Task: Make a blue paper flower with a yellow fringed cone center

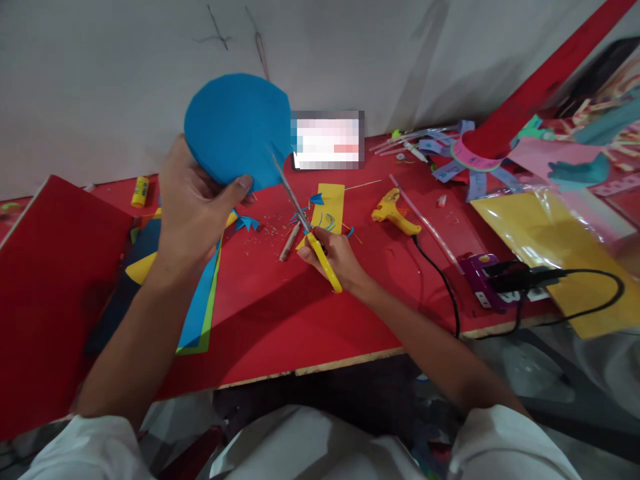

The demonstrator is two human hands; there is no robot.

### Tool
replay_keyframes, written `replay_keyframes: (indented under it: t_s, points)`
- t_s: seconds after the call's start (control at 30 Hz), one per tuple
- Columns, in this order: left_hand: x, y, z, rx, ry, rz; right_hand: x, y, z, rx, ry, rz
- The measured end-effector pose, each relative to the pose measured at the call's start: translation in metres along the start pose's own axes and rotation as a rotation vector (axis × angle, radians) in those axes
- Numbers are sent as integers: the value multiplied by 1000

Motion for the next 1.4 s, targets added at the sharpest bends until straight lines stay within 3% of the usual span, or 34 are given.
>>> replay_keyframes:
  t_s: [1.13, 1.27, 1.4]
  points:
    - [0, -52, -21, -112, 81, -133, -6, -6, -3, -133, 30, 116]
    - [-4, -50, -18, -123, 68, -173, -5, -6, -3, -125, 60, 123]
    - [-11, -30, -5, -167, -57, -314, -5, -5, -3, -77, 76, 132]
Point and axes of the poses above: each hand's wrist, its own z-axis towards the middle knuckle, its own y-axis out of the back of the hand, x = y × z, the point moved 3 cm from there along z, towards the middle knuckle, and after that the axes turned 13 degrees about x, right-handed, at the moved point
